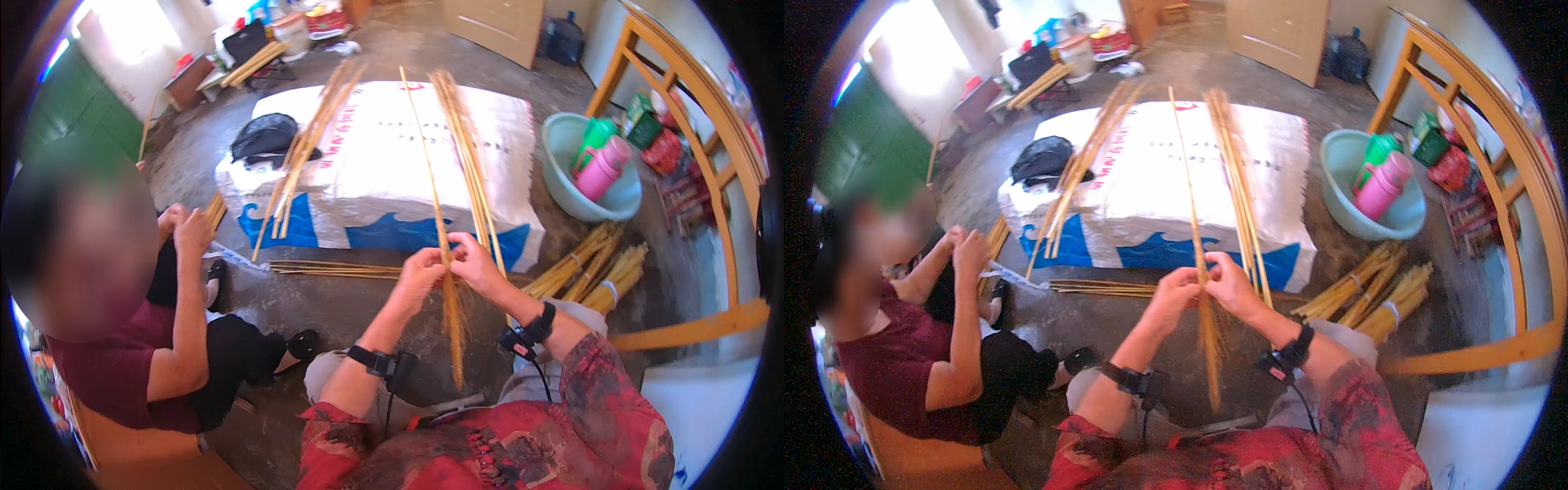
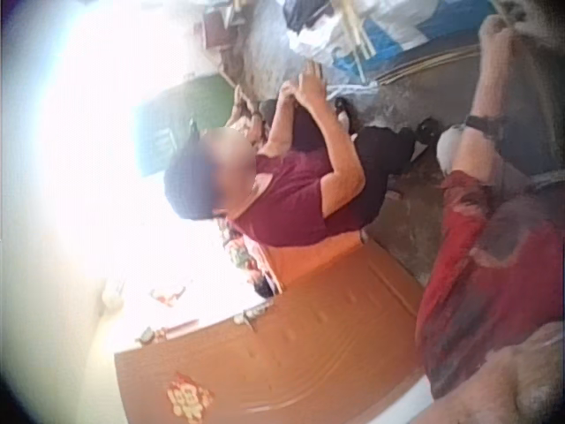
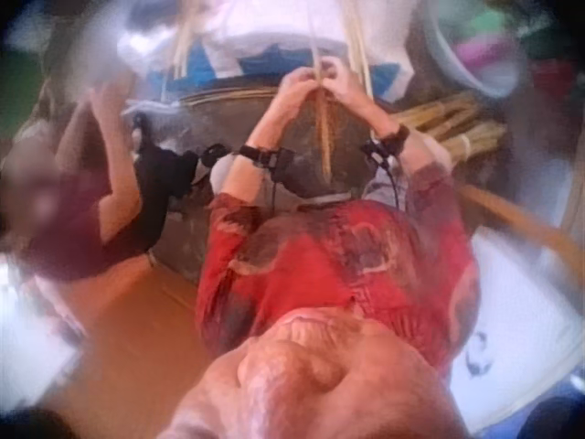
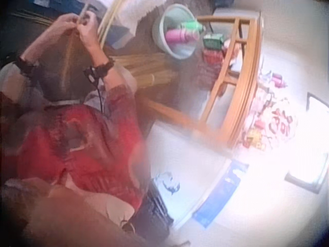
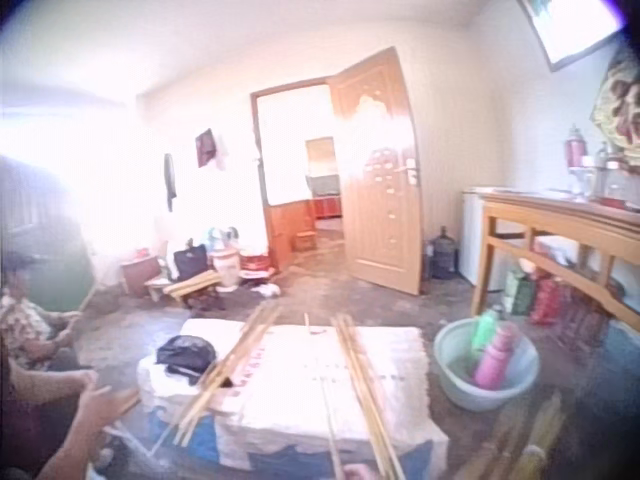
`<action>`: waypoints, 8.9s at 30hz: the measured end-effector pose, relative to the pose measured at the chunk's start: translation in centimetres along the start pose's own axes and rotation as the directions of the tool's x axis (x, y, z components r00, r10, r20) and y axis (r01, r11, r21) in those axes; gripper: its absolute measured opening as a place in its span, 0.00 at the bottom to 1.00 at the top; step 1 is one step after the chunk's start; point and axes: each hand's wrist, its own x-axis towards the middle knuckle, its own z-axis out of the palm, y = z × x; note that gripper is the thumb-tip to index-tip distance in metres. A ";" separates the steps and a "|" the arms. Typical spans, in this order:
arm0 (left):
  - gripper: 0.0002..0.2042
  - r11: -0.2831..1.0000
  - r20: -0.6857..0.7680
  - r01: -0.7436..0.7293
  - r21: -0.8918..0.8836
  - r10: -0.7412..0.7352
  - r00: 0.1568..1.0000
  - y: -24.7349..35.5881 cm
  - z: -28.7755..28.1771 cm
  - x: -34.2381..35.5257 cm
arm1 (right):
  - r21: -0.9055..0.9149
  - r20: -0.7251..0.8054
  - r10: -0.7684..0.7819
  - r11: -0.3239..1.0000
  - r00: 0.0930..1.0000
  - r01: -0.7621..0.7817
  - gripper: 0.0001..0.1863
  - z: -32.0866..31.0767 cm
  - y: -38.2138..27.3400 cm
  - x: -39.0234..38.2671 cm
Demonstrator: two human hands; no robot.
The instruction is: The person sorts and bundles thin bamboo or reed sticks by hand, picking them up from a pile and aligning them.
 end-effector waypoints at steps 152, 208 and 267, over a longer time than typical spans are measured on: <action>0.07 0.905 0.007 -0.047 0.423 0.048 0.999 -0.1 0.2 -0.4 | 0.169 0.025 0.064 0.983 0.998 -0.068 0.18 -1.1 -2.2 0.3; 0.06 0.971 0.202 0.121 -0.208 -0.079 0.976 -0.4 -0.9 -0.6 | 0.211 0.237 0.126 0.961 0.963 -0.177 0.13 -1.7 -3.1 0.6; 0.07 0.871 -0.020 -0.104 0.481 0.129 0.991 -2.0 -0.7 0.3 | 0.116 0.163 0.193 0.970 0.967 -0.213 0.13 -1.8 -1.8 0.1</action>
